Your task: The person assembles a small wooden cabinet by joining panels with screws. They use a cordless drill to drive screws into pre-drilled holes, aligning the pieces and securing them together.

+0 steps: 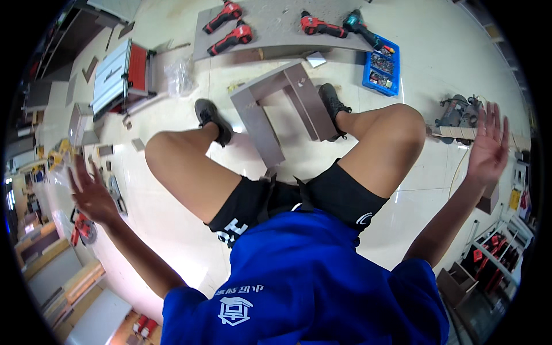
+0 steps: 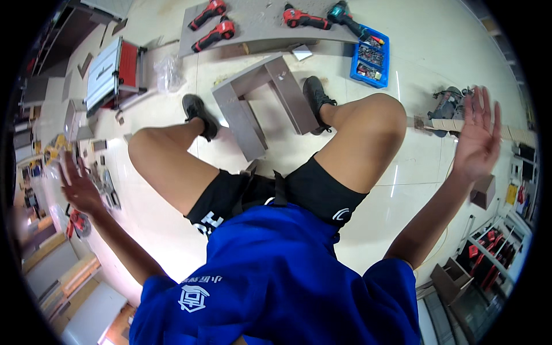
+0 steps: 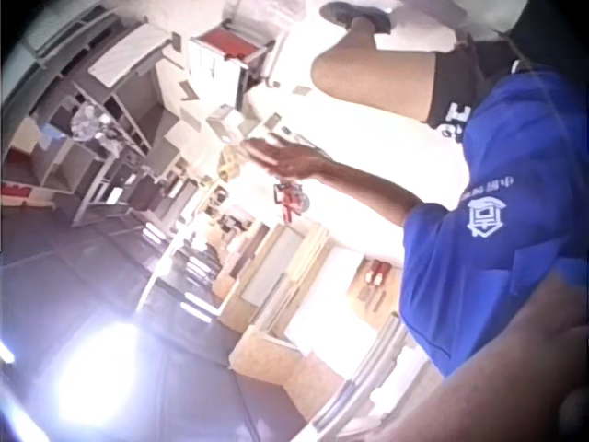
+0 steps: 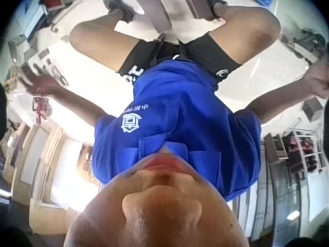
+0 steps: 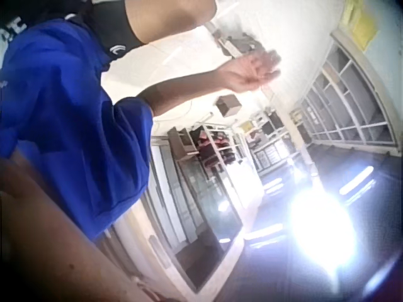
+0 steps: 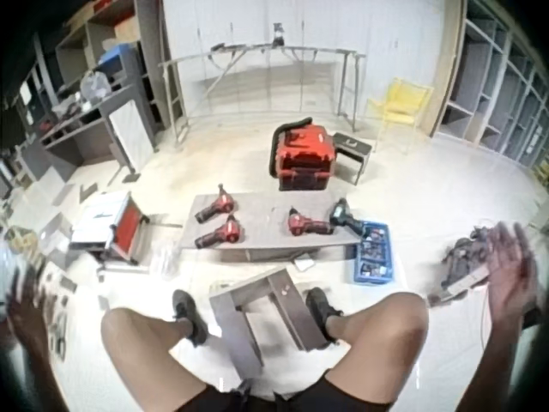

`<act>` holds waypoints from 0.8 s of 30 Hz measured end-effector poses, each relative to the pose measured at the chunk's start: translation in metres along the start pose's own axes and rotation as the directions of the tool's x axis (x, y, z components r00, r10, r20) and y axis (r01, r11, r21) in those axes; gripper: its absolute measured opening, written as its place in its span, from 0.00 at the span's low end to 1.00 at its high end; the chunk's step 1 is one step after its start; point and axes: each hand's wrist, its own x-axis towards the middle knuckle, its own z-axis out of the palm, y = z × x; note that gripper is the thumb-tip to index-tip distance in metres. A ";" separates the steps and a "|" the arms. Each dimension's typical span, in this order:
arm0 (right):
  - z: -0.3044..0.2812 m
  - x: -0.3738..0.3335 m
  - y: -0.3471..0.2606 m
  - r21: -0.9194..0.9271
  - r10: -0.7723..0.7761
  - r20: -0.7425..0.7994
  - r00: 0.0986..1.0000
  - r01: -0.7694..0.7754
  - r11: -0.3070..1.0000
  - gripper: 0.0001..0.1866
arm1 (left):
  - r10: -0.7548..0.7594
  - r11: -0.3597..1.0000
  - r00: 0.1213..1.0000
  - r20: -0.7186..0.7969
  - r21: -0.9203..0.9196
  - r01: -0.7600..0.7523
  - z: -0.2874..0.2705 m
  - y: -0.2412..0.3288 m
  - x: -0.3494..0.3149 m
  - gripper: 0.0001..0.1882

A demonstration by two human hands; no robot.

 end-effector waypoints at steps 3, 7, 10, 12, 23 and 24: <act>-0.010 -0.001 0.040 -0.054 0.008 -0.061 0.998 -0.012 0.998 0.34 | 0.144 0.983 0.987 -0.077 0.126 -0.134 -0.001 -0.026 -0.001 0.34; -0.046 -0.092 0.155 0.073 0.607 0.065 0.792 -0.610 0.789 0.29 | -0.621 0.536 0.634 0.460 -0.341 0.772 -0.062 -0.166 -0.092 0.31; -0.176 -0.172 0.202 -0.438 0.833 0.049 0.551 -0.738 0.514 0.28 | -0.927 0.333 0.254 0.275 0.293 0.896 -0.107 -0.201 -0.214 0.33; -0.204 -0.216 0.195 -0.624 0.880 -0.049 0.473 -0.702 0.343 0.29 | -0.984 0.134 0.079 0.159 0.370 0.919 -0.124 -0.198 -0.270 0.34; -0.071 -0.110 0.176 0.187 0.775 -0.191 0.602 -0.753 0.631 0.33 | -0.769 0.625 0.638 0.039 -0.163 0.764 -0.051 -0.157 -0.104 0.40; -0.051 -0.096 0.146 0.029 0.664 -0.030 0.747 -0.663 0.748 0.34 | -0.652 0.747 0.757 0.040 -0.135 0.651 -0.046 -0.134 -0.085 0.41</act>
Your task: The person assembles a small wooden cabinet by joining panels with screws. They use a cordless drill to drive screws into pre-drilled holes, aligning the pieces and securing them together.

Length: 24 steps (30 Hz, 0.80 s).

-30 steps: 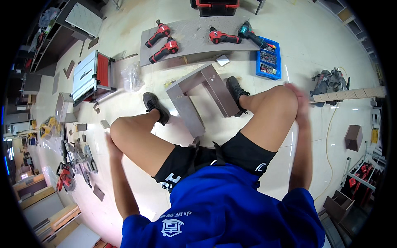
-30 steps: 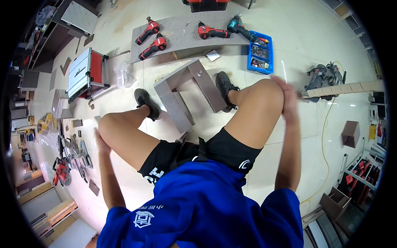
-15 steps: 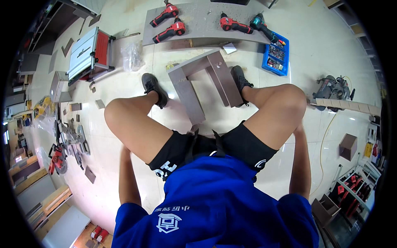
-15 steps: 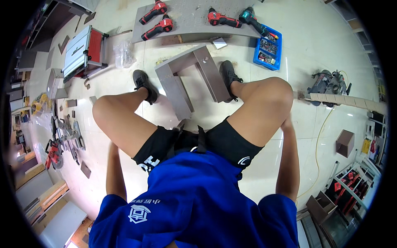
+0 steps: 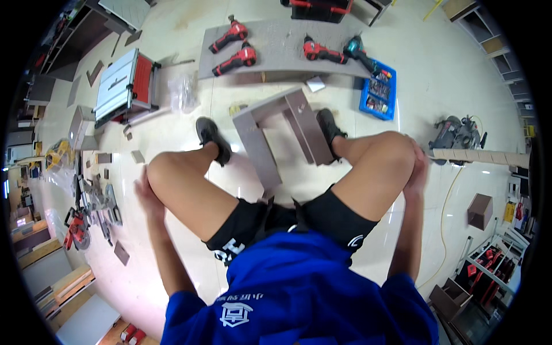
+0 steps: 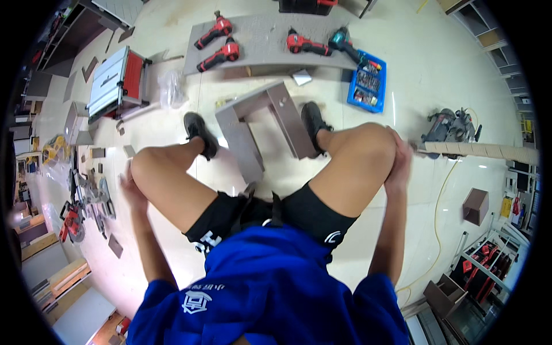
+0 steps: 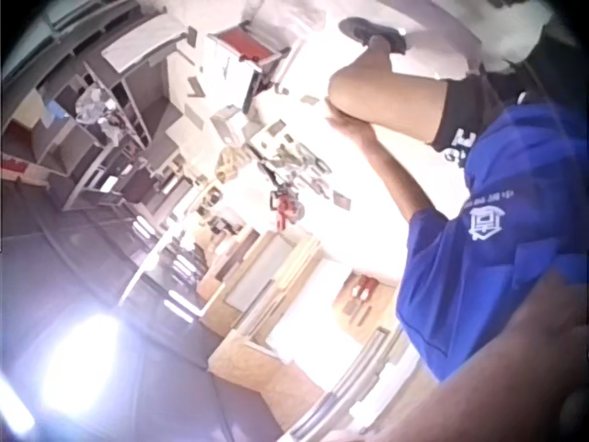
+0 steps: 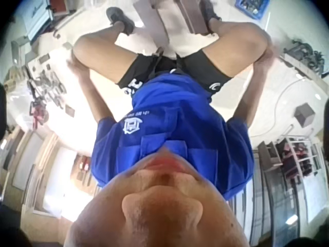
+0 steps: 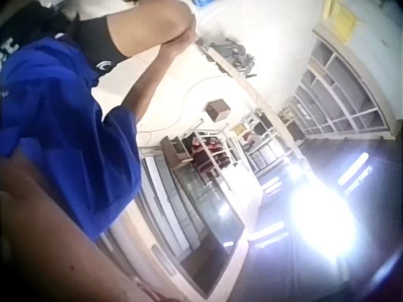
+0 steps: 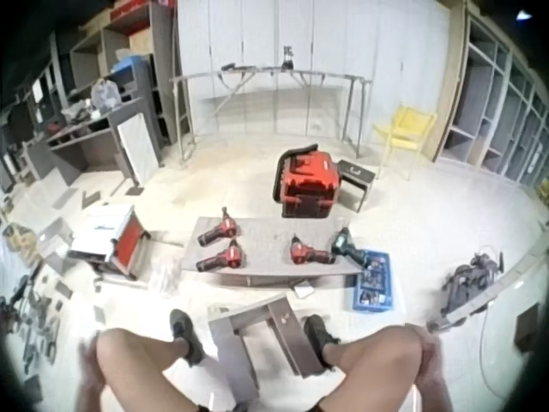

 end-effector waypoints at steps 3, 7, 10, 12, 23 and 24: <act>0.016 -0.021 -0.092 -0.047 -0.404 0.349 0.846 0.446 0.894 0.35 | 0.454 0.861 0.886 0.091 0.210 -0.463 0.046 0.083 -0.010 0.39; 0.021 -0.004 -0.121 -0.103 -0.639 0.139 0.757 0.652 0.751 0.32 | 0.661 0.713 0.748 -0.057 0.357 -0.603 0.064 0.118 -0.014 0.38; -0.019 0.030 -0.002 -0.542 -0.425 0.083 0.902 0.398 0.740 0.35 | 0.307 0.932 0.951 0.033 0.191 -0.307 0.010 0.003 0.015 0.33; -0.059 0.012 0.069 -0.574 -0.044 0.142 0.989 0.118 0.811 0.36 | -0.097 0.946 0.983 0.154 0.320 0.044 -0.020 -0.071 -0.004 0.32; -0.096 -0.101 0.147 -0.059 0.483 0.114 0.868 -0.479 0.876 0.35 | -0.149 0.966 0.970 0.191 0.239 0.101 -0.090 -0.171 -0.095 0.36; -0.071 -0.087 0.130 -0.029 0.438 0.127 0.890 -0.438 0.899 0.34 | -0.099 0.975 0.977 0.190 0.215 0.057 -0.080 -0.157 -0.075 0.36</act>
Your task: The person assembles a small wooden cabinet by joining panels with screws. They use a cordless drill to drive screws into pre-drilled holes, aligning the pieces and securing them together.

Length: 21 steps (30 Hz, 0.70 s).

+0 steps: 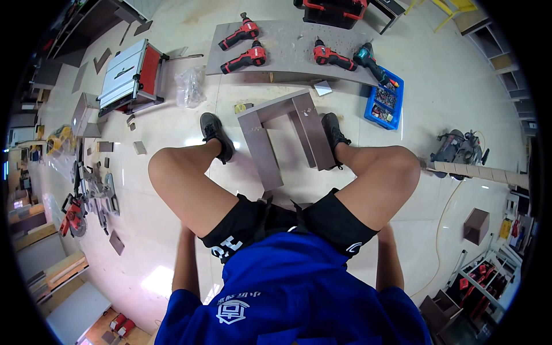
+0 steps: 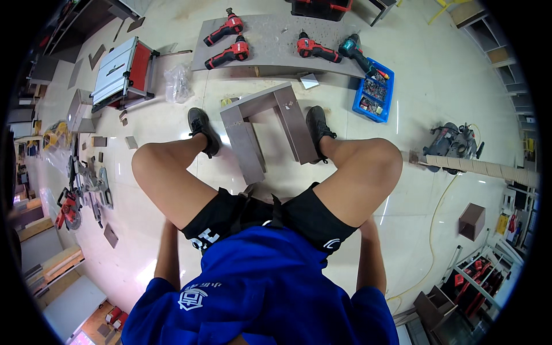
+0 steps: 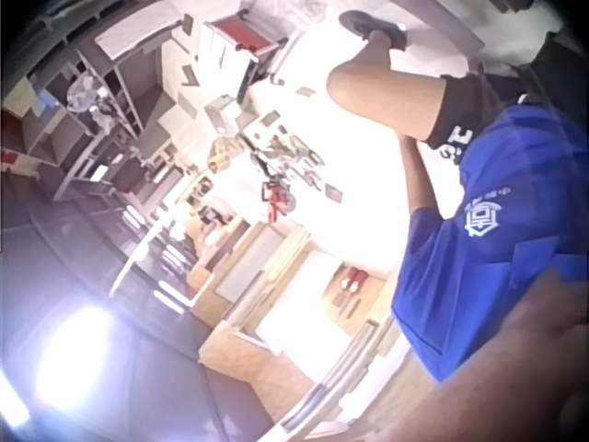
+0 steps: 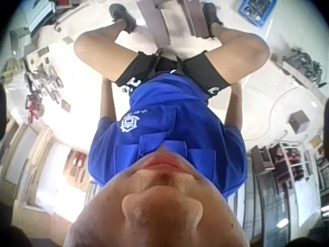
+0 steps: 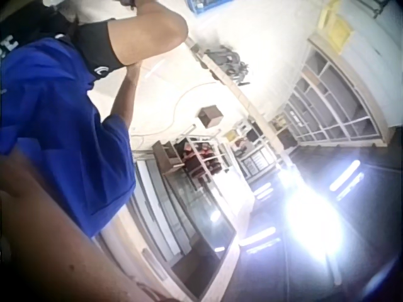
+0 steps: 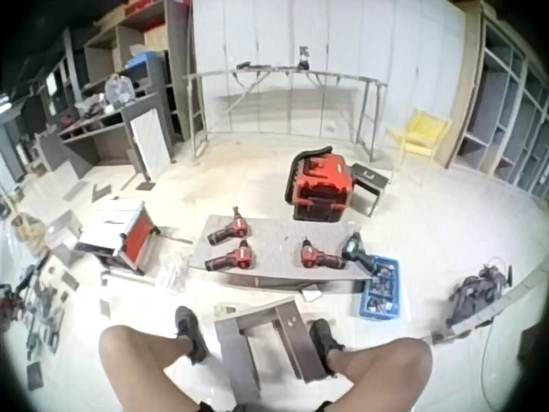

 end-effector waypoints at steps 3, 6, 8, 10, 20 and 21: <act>0.067 0.001 -0.067 0.105 -0.091 -0.034 0.995 0.094 0.990 0.34 | -0.014 1.000 0.999 -0.041 0.007 0.014 0.054 0.109 0.055 0.32; 0.123 -0.013 -0.108 0.119 -0.131 0.004 0.991 0.130 0.984 0.33 | -0.169 0.963 0.976 -0.136 -0.232 0.135 0.088 0.190 0.070 0.30; 0.137 -0.024 -0.110 0.066 -0.165 0.025 0.986 0.163 0.984 0.33 | -0.097 0.994 0.974 -0.205 -0.079 0.082 0.091 0.191 0.063 0.31; 0.127 -0.034 -0.097 -0.041 -0.238 0.004 0.971 0.238 0.970 0.34 | 0.020 0.999 0.966 -0.257 0.045 -0.009 0.102 0.175 0.053 0.33; 0.072 -0.056 0.031 0.058 -0.001 0.097 0.995 -0.005 0.998 0.30 | -0.122 0.972 0.989 -0.087 -0.212 0.101 0.117 0.025 -0.058 0.34; 0.075 -0.056 0.037 0.123 0.032 0.098 0.995 -0.044 0.991 0.30 | -0.143 0.970 0.988 -0.065 -0.210 0.126 0.113 0.017 -0.063 0.34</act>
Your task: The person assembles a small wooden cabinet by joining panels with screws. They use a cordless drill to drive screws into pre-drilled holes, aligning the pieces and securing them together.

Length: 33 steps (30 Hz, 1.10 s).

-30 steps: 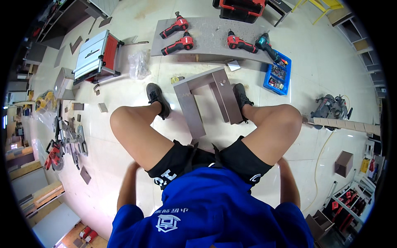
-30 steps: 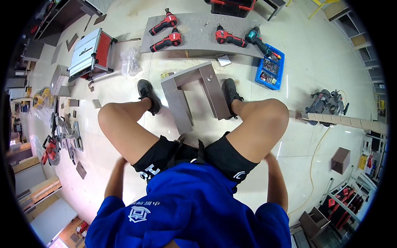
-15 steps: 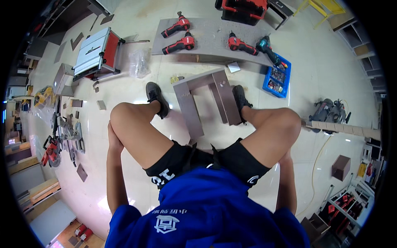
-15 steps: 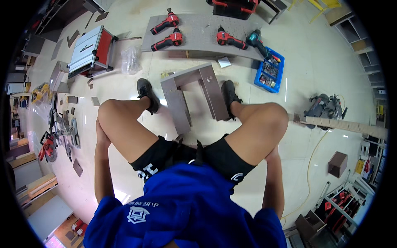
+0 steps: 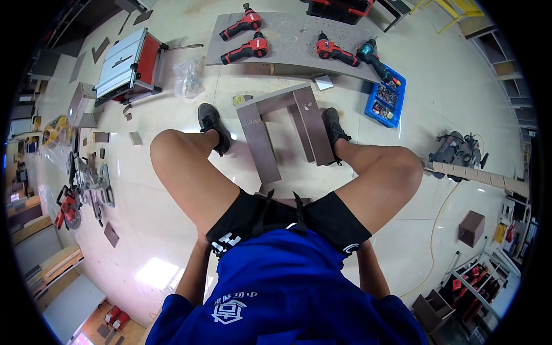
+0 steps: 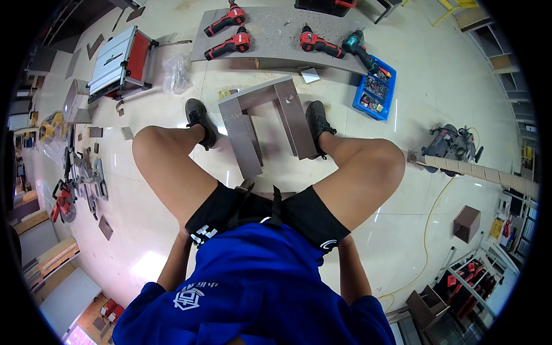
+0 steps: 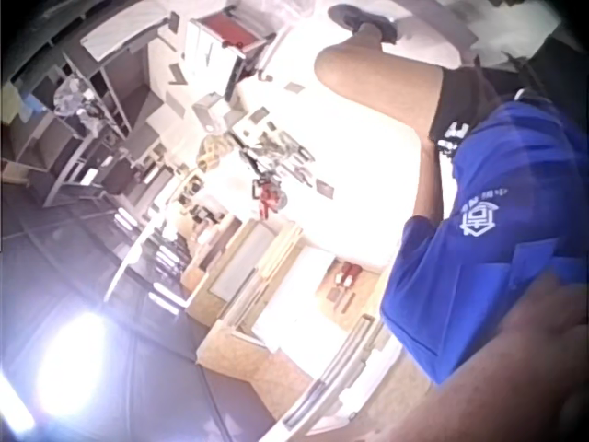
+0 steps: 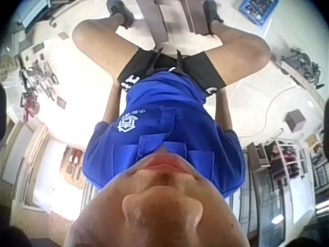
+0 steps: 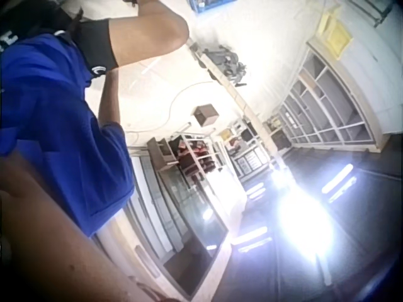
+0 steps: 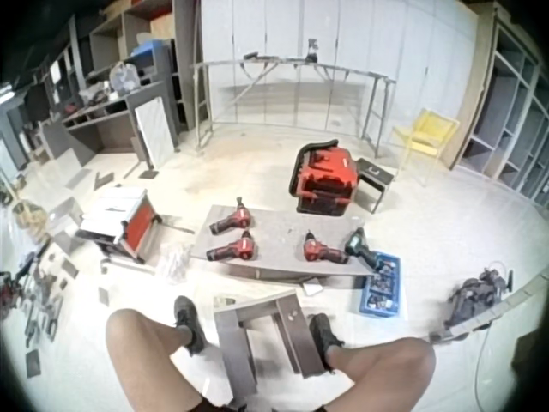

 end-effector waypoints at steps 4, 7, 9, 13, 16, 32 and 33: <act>0.001 0.000 0.001 -0.001 -0.013 0.118 0.993 0.013 1.000 0.30 | -0.090 0.996 0.993 0.076 0.016 0.089 -0.018 -0.015 -0.003 0.33; 0.001 -0.004 -0.006 -0.091 -0.067 0.162 0.985 0.083 0.992 0.30 | -0.115 0.992 0.993 -0.024 -0.047 0.113 -0.005 -0.003 0.003 0.32; 0.009 -0.007 -0.020 -0.314 -0.165 0.155 0.974 0.207 0.927 0.30 | -0.092 0.995 0.989 -0.113 -0.037 0.088 0.009 0.024 0.008 0.32; 0.002 0.001 -0.059 -0.434 -0.334 -0.081 0.939 0.268 0.860 0.29 | 0.031 0.999 0.977 -0.211 -0.026 -0.037 0.045 0.081 0.019 0.32; 0.030 0.023 -0.110 -0.373 -0.454 -0.132 0.881 0.380 0.846 0.29 | 0.251 0.957 0.933 -0.257 0.211 -0.199 0.064 0.113 0.031 0.32; 0.167 0.182 -0.212 -0.912 -0.257 0.267 0.929 0.330 0.245 0.31 | 0.698 0.264 0.715 -0.041 0.943 -0.203 0.108 0.180 0.088 0.39; 0.175 0.211 -0.207 -0.915 -0.176 0.284 0.943 0.321 0.243 0.31 | 0.711 0.140 0.699 0.072 0.960 -0.242 0.114 0.183 0.093 0.36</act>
